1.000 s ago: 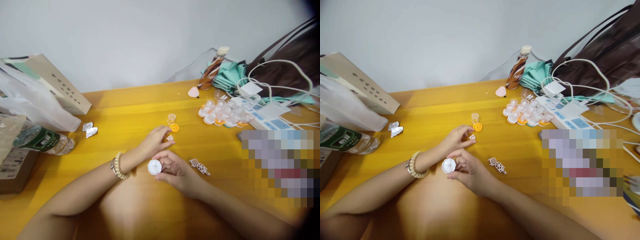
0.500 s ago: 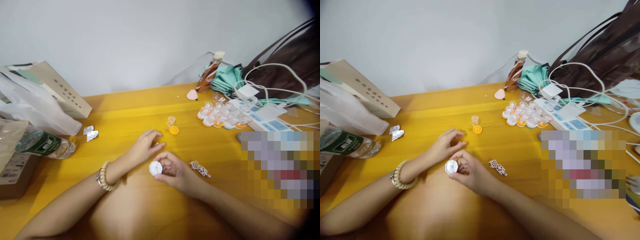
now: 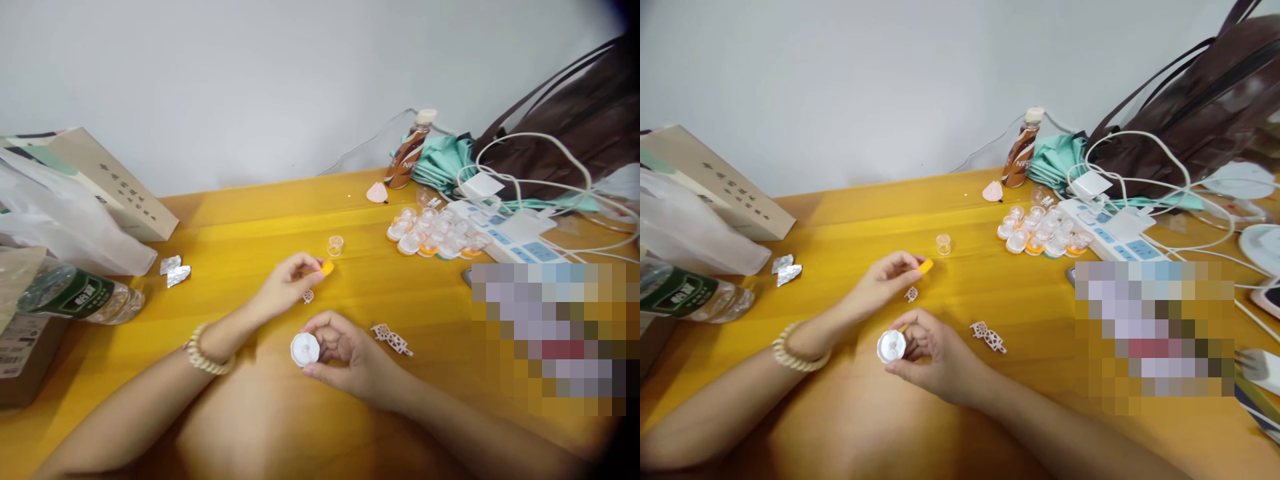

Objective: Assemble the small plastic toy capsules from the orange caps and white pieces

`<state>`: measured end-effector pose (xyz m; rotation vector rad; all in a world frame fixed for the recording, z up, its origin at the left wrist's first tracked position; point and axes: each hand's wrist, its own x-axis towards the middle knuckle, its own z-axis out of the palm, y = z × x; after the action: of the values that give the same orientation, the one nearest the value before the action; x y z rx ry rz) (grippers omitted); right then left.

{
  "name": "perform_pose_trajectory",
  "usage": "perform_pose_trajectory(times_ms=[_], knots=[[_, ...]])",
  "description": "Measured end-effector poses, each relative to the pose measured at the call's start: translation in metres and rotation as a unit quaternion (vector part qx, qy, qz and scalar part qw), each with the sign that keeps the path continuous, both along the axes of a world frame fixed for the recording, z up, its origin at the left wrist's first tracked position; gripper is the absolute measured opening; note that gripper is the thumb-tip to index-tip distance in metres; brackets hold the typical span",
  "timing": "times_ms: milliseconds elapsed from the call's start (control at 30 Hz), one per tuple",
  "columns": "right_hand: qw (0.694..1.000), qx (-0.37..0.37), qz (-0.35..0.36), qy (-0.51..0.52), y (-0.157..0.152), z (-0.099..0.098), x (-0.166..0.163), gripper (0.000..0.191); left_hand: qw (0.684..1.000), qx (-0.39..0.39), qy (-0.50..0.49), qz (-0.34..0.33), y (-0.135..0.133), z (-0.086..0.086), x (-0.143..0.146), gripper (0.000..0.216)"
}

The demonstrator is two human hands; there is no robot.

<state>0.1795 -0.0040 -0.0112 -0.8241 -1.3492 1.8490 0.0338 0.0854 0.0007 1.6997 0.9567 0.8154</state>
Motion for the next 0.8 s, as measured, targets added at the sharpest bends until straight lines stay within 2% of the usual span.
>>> perform_pose_trajectory(times_ms=[67, 133, 200, 300, 400, 533, 633, 800], knots=[[1.0, -0.004, 0.004, -0.005, -0.002, 0.0, -0.001, 0.033, 0.99, -0.13, -0.061, 0.009, -0.014, 0.006, -0.024, 0.012], [1.0, -0.007, -0.001, -0.016, -0.002, -0.001, -0.001, 0.032, 0.968, -0.213, -0.123, 0.043, -0.029, 0.008, -0.045, 0.015], [1.0, -0.01, -0.017, -0.022, 0.0, -0.003, -0.001, 0.032, 0.945, -0.269, -0.179, 0.059, -0.043, 0.006, -0.059, 0.023], [0.999, -0.001, -0.051, -0.014, 0.005, -0.008, -0.001, 0.029, 0.922, -0.312, -0.226, 0.036, -0.056, -0.001, -0.066, 0.044], [0.996, 0.015, -0.085, -0.017, 0.009, -0.013, -0.002, 0.026, 0.922, -0.304, -0.24, 0.007, -0.058, -0.008, -0.063, 0.039], [0.993, 0.026, -0.105, -0.053, 0.011, -0.015, -0.002, 0.027, 0.948, -0.231, -0.218, -0.002, -0.056, -0.014, -0.06, 0.028], [0.99, 0.034, -0.111, -0.075, 0.01, -0.016, -0.002, 0.028, 0.964, -0.188, -0.189, -0.015, -0.057, -0.015, -0.061, 0.03], [0.99, 0.051, -0.105, -0.083, 0.01, -0.016, -0.002, 0.027, 0.968, -0.177, -0.171, -0.043, -0.061, -0.012, -0.06, 0.028]])
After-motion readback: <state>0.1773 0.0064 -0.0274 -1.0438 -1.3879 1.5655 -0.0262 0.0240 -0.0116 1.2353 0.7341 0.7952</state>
